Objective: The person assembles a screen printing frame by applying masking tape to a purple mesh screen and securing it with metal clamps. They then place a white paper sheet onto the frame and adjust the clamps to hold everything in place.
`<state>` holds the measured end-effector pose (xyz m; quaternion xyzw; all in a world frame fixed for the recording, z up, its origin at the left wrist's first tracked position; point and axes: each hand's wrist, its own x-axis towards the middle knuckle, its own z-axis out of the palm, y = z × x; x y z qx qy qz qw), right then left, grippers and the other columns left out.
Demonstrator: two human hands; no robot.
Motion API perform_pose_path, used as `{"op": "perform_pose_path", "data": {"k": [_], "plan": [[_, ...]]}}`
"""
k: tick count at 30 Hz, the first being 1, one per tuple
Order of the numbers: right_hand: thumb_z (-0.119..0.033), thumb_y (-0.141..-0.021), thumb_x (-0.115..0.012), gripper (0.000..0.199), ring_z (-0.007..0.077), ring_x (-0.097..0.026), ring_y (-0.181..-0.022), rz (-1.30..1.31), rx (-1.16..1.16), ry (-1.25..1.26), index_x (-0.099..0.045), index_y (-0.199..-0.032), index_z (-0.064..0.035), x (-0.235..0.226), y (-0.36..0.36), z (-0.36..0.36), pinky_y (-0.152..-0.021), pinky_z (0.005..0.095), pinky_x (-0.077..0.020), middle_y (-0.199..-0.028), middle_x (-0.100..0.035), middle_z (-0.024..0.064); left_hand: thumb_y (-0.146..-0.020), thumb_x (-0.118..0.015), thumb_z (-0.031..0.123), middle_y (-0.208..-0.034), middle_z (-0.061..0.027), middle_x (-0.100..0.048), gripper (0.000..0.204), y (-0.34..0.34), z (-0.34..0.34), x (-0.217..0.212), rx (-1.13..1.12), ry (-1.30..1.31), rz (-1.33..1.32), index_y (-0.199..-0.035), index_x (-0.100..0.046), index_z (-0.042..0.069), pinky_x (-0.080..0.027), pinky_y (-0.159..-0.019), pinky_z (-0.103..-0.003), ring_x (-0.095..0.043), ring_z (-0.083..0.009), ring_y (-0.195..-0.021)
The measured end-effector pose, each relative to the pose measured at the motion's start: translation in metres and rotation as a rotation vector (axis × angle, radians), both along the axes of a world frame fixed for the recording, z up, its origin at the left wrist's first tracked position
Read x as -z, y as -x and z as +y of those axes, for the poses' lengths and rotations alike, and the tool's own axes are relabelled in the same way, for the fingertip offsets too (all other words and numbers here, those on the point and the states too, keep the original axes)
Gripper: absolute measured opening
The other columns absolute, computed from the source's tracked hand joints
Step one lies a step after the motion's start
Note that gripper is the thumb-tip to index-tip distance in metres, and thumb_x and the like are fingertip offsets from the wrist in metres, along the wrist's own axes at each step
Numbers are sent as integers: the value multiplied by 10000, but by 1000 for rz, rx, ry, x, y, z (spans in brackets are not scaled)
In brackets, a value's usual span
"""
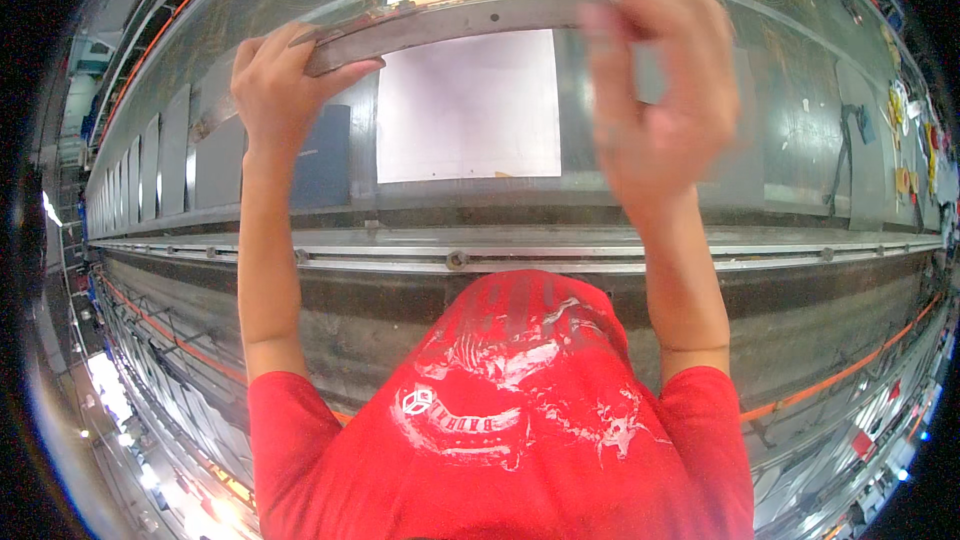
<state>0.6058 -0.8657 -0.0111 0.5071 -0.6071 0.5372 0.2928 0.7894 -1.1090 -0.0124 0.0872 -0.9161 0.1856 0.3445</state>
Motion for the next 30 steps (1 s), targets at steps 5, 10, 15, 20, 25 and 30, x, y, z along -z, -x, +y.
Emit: {"op": "perform_pose_path", "data": {"k": [5,10,15,20,25,30], "plan": [[27,-896,-598,206,174,-660,-915,-51,-100,-93,-697,-1076,7,-15,-16,-43,-810,265,-503,-1039,-693,108,-605,-797,559,-810,-10,-696,507,5,0,-6,3,-30,-12,-705,-681,75,-457,-687,-318,-628,-191,-702],[9,-888,-616,173,169,-671,-890,-15,-234,-173,-711,-1033,-9,-29,-26,-66,-772,261,-511,-973,-708,90,-599,-806,534,-756,-10,-664,472,5,-2,-7,52,-49,33,-728,-674,99,-449,-669,-331,-612,-207,-672],[-182,-874,-694,275,301,-646,-792,84,-563,-224,-665,-1073,6,-48,-17,-104,-690,338,-520,-945,-670,171,-624,-777,614,-562,49,-550,513,13,-8,-10,68,-20,81,-593,-564,148,-378,-594,-308,-534,-149,-507],[-154,-895,-667,161,231,-656,-678,6,-481,-294,-709,-958,-12,-55,-21,-111,-598,306,-505,-813,-686,128,-638,-724,681,-512,33,-547,565,19,-14,-13,57,37,112,-553,-552,150,-357,-569,-293,-492,-157,-444],[-66,-889,-648,116,180,-667,-760,137,-399,-320,-719,-965,-16,-52,-23,-112,-669,270,-511,-869,-706,96,-608,-772,608,-581,64,-583,444,19,-15,-11,23,-17,61,-732,-669,194,-369,-570,-291,-475,-155,-472],[-50,-868,-667,80,170,-661,-722,117,-383,-328,-716,-903,2,-52,-19,-109,-639,252,-509,-826,-703,81,-633,-707,698,-496,26,-549,576,26,-13,-8,20,-45,94,-537,-554,151,-351,-566,-293,-525,-153,-451]]}}
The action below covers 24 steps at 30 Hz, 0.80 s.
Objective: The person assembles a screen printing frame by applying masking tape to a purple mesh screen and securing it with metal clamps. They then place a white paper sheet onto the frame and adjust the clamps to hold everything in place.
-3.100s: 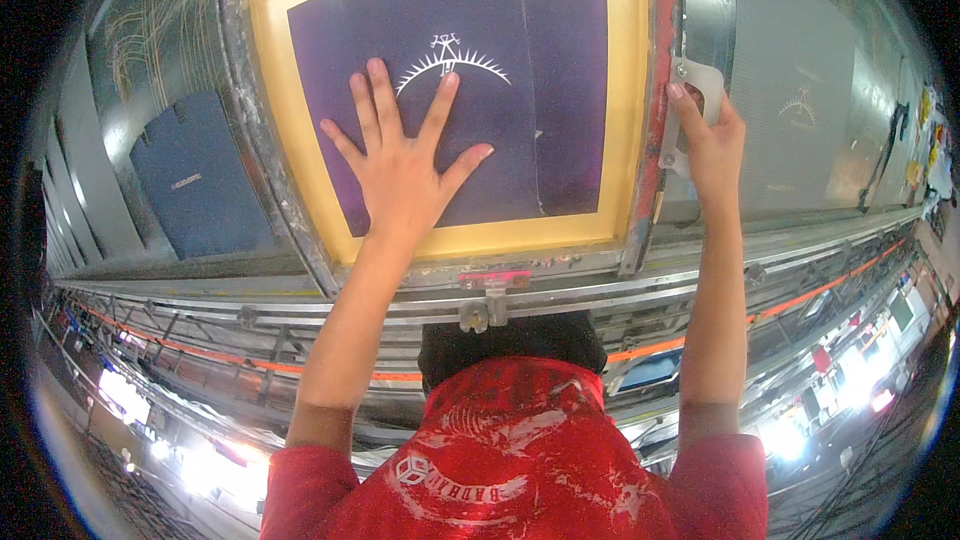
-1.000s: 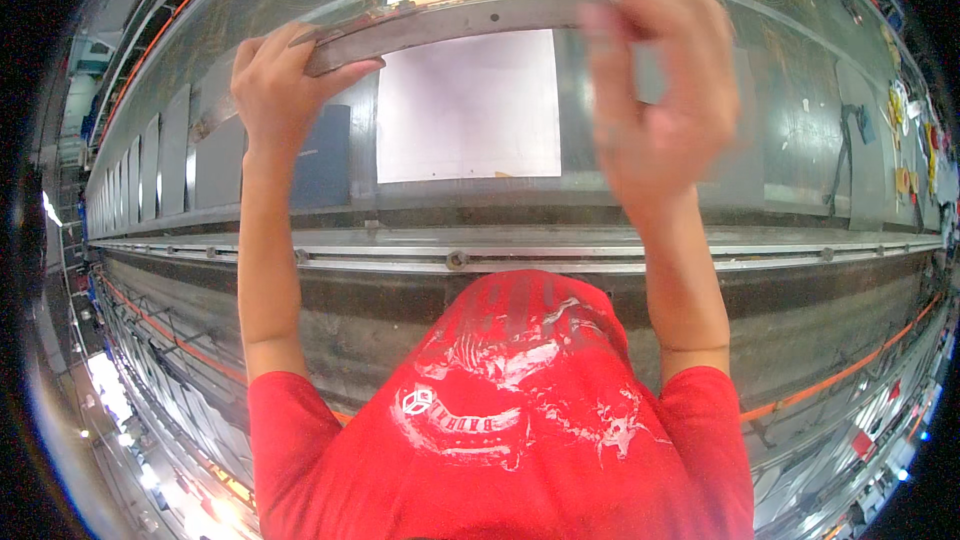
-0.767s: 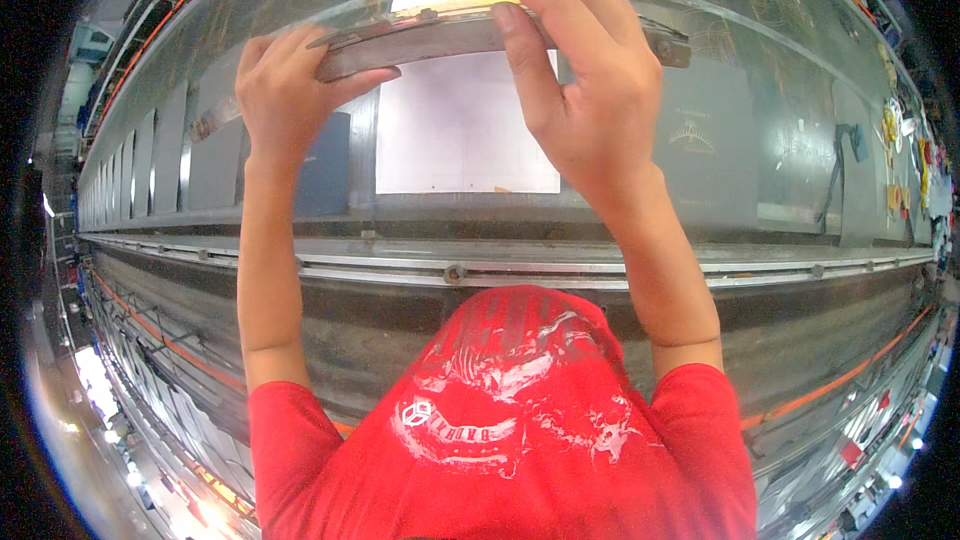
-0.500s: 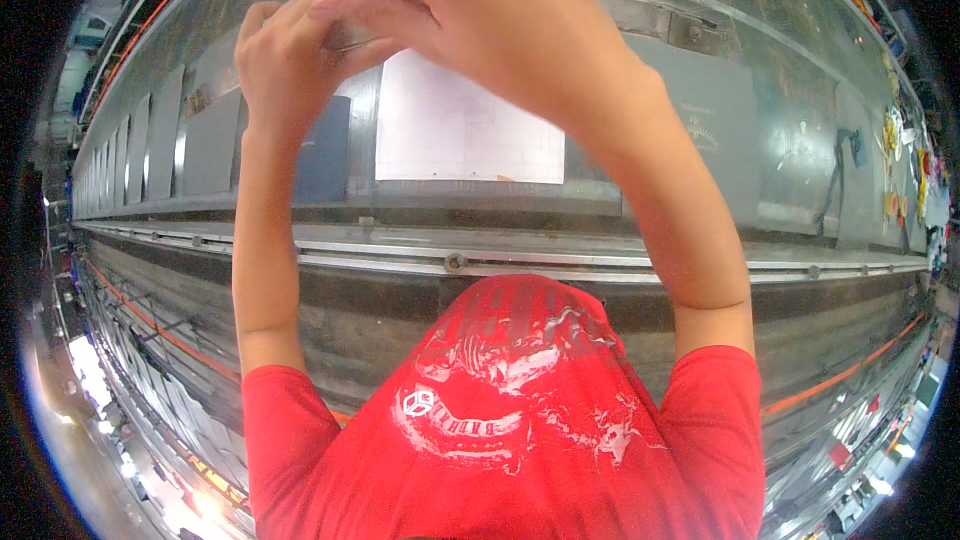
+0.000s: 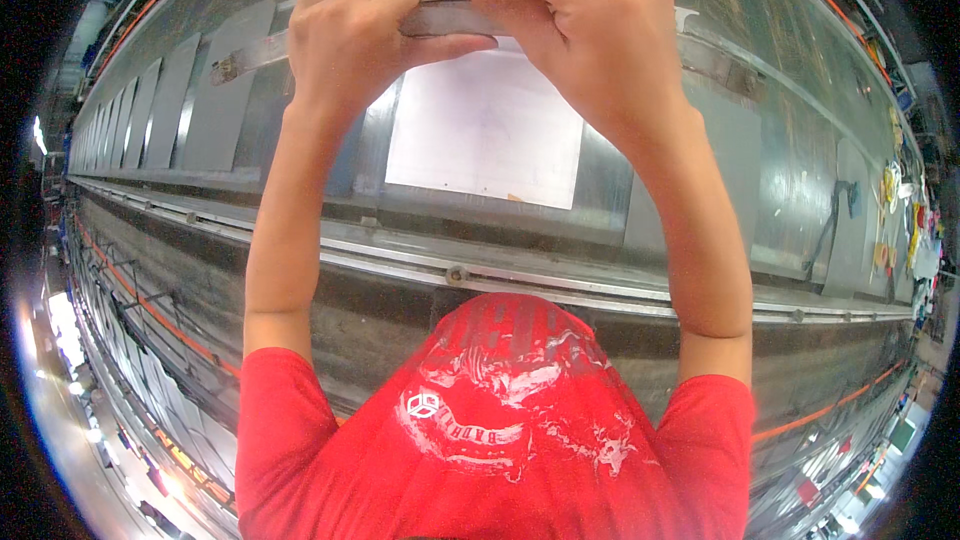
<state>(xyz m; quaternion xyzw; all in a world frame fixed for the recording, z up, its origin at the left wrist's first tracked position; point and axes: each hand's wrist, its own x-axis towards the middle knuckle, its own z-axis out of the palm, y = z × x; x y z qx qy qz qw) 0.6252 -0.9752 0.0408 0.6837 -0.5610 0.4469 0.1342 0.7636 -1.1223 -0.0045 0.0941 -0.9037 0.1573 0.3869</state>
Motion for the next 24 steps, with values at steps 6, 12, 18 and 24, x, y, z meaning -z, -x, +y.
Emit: {"op": "perform_pose_path", "data": {"k": [6,12,18,24], "plan": [[-59,-844,-697,66,213,-661,-705,119,-103,145,-707,-888,-10,10,8,-11,-617,281,-511,-818,-686,99,-629,-727,665,-522,26,-562,537,-5,-5,3,18,-33,-40,-564,-580,153,-371,-593,-297,-559,-149,-505],[-215,-838,-691,135,268,-637,-717,-69,-92,172,-678,-856,-82,26,4,-11,-622,367,-514,-788,-644,78,-653,-752,590,-649,37,-618,437,-6,4,-4,4,-41,-98,-812,-690,188,-397,-665,-329,-593,-140,-592],[-229,-834,-712,197,264,-634,-764,-164,-51,99,-686,-939,-64,33,-1,2,-662,367,-501,-830,-648,76,-649,-783,482,-668,41,-604,395,-6,15,-8,18,-59,-91,-883,-707,174,-387,-656,-314,-574,-151,-616],[-154,-782,-752,270,251,-655,-873,-214,66,503,-687,-1039,-103,44,-15,11,-746,356,-511,-943,-679,57,-676,-768,517,-670,-14,-621,435,-1,2,-13,-8,16,-55,-803,-680,111,-411,-663,-328,-566,-211,-609]]}}
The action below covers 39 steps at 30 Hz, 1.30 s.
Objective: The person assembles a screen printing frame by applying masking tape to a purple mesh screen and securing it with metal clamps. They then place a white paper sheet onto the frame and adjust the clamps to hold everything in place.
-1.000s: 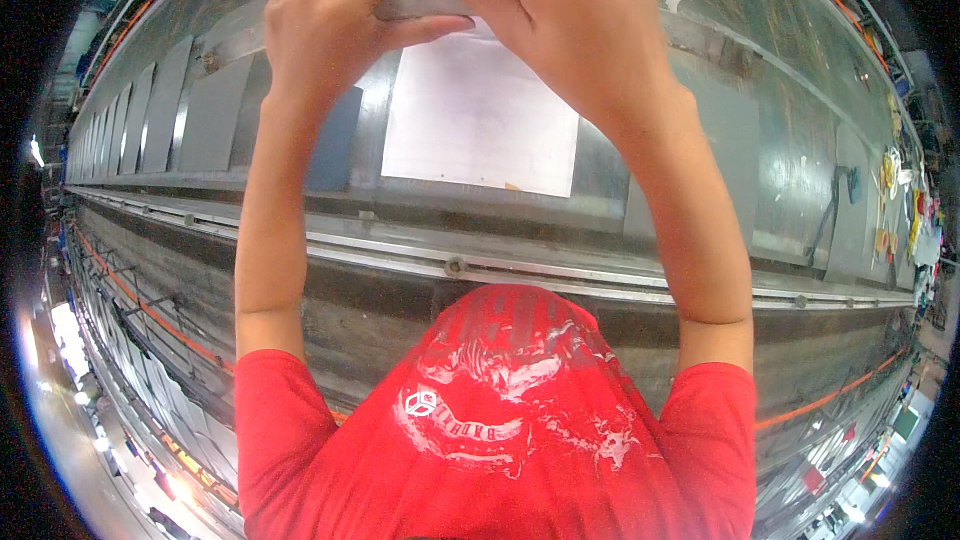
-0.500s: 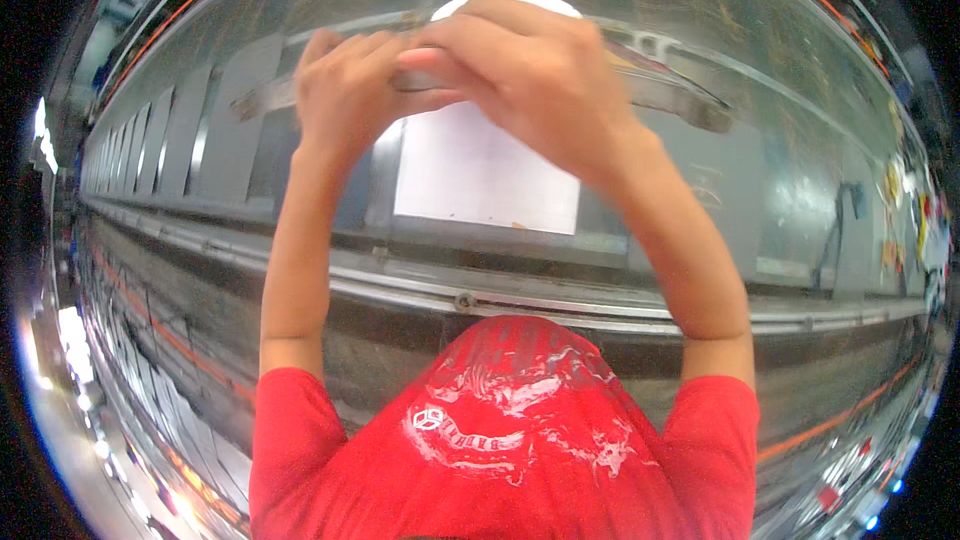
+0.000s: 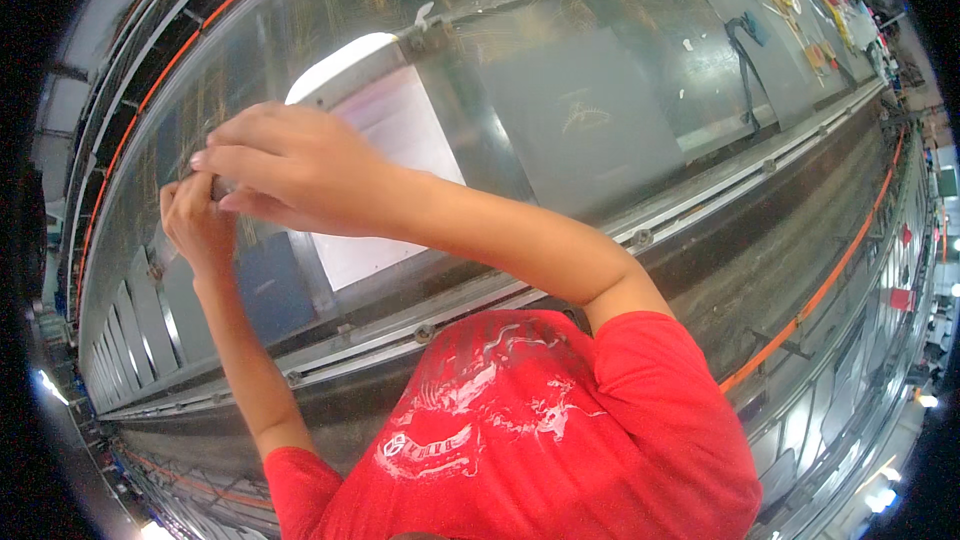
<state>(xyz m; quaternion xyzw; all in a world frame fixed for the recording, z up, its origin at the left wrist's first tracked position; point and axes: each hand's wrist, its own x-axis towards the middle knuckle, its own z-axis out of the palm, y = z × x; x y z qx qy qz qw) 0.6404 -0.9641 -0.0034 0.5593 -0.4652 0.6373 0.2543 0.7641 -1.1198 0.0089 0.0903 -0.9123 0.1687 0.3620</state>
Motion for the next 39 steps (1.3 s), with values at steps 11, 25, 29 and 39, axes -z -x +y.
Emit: {"op": "perform_pose_path", "data": {"k": [11,25,29,39], "plan": [[-113,-827,-728,325,226,-647,-1007,140,236,-464,-688,-1147,-71,-23,137,92,-873,327,-507,-1104,-689,73,-697,-760,544,-688,-79,-609,497,20,-17,-27,-219,-39,-132,-810,-649,73,-442,-640,-399,-536,-295,-675],[-67,-809,-726,287,194,-677,-863,197,192,-516,-706,-1095,-50,-25,145,87,-753,279,-540,-1031,-707,80,-585,-781,598,-599,-21,-579,548,20,-26,-21,-105,8,-17,-722,-648,85,-388,-583,-332,-425,-228,-578],[-63,-801,-731,295,195,-681,-880,216,187,-513,-706,-1095,-48,-26,148,87,-764,279,-544,-1032,-707,88,-585,-785,592,-604,-21,-585,546,21,-25,-24,-103,13,-42,-737,-659,83,-392,-588,-330,-430,-228,-581],[-138,-799,-748,278,217,-686,-850,214,158,-440,-719,-1073,-96,-23,149,84,-737,297,-547,-1009,-713,71,-581,-782,593,-602,-28,-592,556,21,-22,-25,-104,3,-30,-738,-669,72,-392,-615,-320,-463,-213,-553]]}}
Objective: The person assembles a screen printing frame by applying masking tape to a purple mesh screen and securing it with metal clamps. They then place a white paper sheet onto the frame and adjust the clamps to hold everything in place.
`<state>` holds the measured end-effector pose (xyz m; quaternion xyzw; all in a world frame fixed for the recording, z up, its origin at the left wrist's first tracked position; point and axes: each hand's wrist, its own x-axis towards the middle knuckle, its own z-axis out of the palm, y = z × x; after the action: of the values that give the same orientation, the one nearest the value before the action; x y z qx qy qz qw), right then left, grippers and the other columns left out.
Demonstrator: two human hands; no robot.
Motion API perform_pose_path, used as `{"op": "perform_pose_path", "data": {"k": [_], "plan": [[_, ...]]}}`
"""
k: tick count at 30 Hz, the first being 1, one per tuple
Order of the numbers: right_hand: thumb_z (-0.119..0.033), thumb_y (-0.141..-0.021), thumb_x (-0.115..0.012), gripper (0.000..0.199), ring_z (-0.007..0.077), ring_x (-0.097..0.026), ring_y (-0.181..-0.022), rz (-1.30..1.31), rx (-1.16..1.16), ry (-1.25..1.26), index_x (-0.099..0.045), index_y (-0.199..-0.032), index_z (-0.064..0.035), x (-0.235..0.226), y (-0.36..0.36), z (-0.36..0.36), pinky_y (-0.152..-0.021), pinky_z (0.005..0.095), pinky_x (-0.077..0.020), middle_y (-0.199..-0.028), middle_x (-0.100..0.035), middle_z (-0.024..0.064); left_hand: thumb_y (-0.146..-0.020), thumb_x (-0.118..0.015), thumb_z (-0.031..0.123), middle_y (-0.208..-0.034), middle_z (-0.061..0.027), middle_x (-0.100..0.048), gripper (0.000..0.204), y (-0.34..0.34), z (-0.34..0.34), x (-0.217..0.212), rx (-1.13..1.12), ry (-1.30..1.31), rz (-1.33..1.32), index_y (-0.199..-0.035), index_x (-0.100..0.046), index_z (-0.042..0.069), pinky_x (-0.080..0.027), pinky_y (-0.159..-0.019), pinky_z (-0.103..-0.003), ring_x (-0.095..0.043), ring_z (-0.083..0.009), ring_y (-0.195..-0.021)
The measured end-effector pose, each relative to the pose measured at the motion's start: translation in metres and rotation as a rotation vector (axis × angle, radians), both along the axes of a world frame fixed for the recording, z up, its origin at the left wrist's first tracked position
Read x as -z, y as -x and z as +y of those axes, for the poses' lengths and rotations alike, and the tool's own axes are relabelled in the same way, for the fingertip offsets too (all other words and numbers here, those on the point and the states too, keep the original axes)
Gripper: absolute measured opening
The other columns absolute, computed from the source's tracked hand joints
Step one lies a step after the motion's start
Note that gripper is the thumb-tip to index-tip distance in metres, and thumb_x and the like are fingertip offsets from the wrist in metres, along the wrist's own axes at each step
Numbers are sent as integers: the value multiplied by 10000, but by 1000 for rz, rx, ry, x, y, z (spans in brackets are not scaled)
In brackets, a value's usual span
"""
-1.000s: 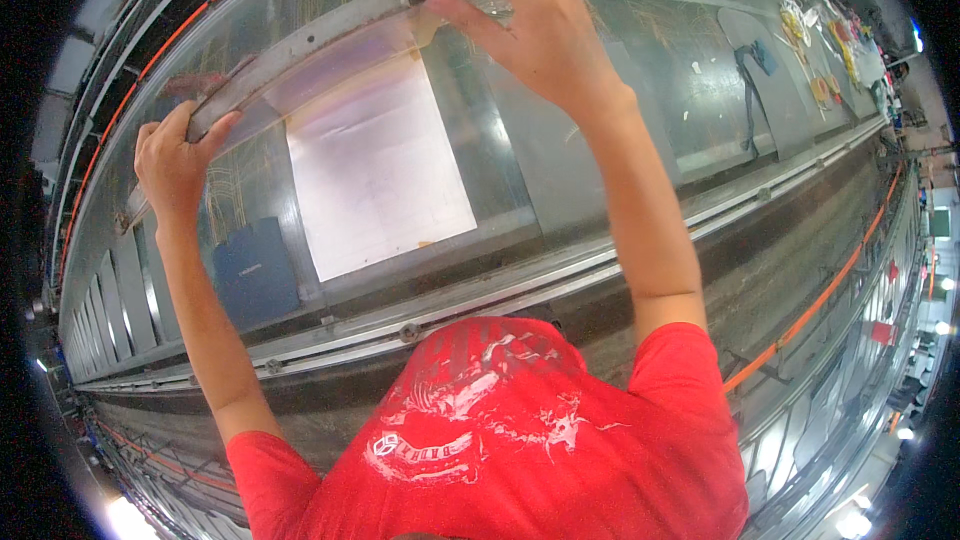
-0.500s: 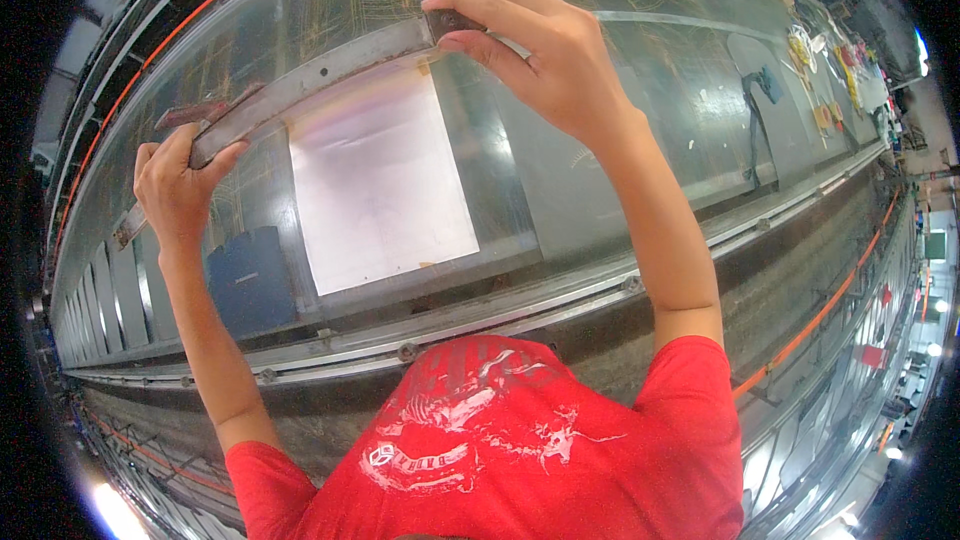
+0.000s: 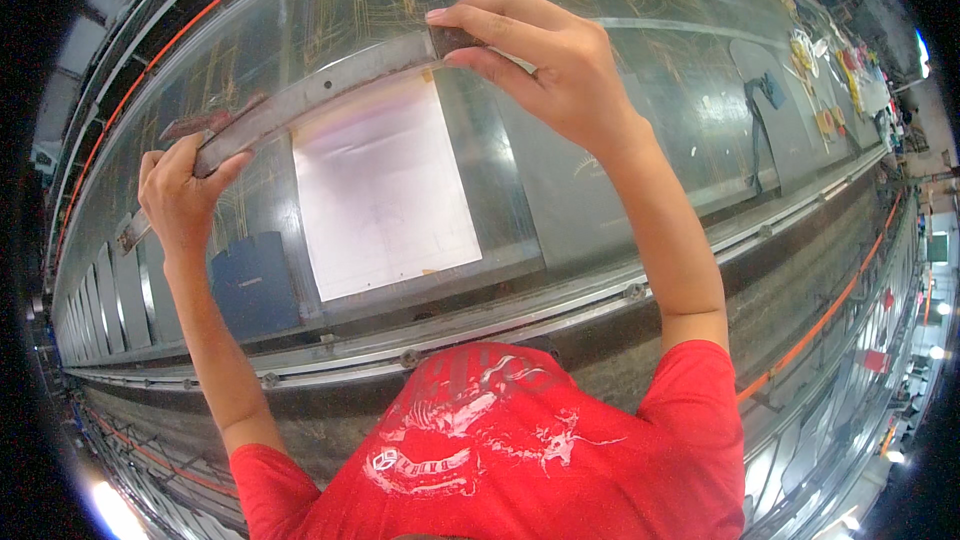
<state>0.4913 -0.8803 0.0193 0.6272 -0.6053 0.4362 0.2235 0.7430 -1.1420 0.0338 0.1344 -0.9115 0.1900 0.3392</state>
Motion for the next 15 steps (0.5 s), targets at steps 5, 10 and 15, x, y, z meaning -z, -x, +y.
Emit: {"op": "perform_pose_path", "data": {"k": [5,10,15], "plan": [[-67,-790,-745,296,196,-679,-887,-115,68,-50,-713,-1085,-61,-2,-5,4,-764,282,-538,-1028,-705,86,-584,-781,594,-573,-27,-566,542,2,2,-2,50,-6,32,-685,-636,82,-378,-609,-314,-456,-201,-523],[-62,-811,-731,282,202,-673,-920,-113,86,-73,-706,-1092,-49,1,-10,6,-783,283,-529,-1056,-694,106,-635,-742,606,-621,-39,-580,525,-4,-3,4,-10,-33,-97,-692,-608,101,-392,-641,-342,-538,-221,-581],[-22,-831,-694,295,260,-648,-1063,-431,187,-146,-690,-1126,-39,-8,-39,2,-912,335,-508,-1160,-671,117,-704,-635,730,-538,-16,-566,630,-7,-7,9,46,-43,-18,-550,-552,124,-379,-628,-316,-519,-190,-464]]}}
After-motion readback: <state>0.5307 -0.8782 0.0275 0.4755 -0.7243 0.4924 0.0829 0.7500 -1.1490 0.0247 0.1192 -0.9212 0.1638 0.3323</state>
